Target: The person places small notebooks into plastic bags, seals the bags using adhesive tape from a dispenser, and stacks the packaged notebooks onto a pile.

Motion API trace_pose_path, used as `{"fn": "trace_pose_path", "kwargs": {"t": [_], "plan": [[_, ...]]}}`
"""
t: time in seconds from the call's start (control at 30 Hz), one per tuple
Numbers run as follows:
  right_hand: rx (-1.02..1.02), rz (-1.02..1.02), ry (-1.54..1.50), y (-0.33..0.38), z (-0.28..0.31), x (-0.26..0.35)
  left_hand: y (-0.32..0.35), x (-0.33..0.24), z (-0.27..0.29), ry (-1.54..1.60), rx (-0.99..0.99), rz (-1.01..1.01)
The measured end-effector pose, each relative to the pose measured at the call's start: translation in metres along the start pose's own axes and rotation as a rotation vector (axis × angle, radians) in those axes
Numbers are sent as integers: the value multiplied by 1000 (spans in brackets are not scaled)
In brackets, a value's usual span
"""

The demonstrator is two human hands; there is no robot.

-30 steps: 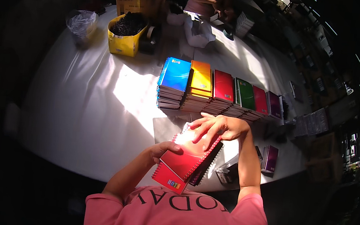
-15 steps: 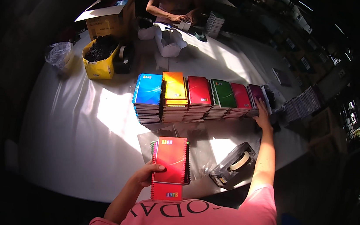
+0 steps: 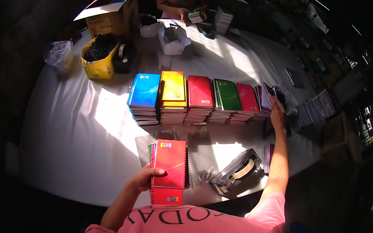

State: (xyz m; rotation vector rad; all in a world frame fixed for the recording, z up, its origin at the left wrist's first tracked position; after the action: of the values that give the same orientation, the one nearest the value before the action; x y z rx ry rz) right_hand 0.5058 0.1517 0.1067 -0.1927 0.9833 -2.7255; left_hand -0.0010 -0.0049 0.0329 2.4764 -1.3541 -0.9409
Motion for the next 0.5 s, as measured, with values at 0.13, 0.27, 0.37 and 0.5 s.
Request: {"fn": "trace_pose_path", "kwargs": {"t": [0.13, 0.27, 0.37, 0.5], "plan": [[41, 37, 62, -4, 3, -3, 1, 0, -5, -16, -53, -25], [186, 17, 179, 9, -10, 6, -5, 2, -17, 30, -34, -63], [241, -1, 157, 17, -5, -3, -10, 5, -27, 26, -79, -109], [198, 88, 247, 37, 7, -2, -8, 7, -28, 41, -154, -139]]}}
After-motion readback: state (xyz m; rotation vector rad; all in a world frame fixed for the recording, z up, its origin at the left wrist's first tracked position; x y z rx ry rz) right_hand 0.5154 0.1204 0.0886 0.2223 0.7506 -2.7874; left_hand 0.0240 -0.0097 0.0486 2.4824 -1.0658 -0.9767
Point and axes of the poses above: each hand's wrist, its own y-axis away from the middle knuckle, its own z-axis out of the back of the hand, x = y × z, the point moved 3 cm from there along -y, towards the middle knuckle, and after that the axes turned 5 degrees about z, right-handed, at the moved point
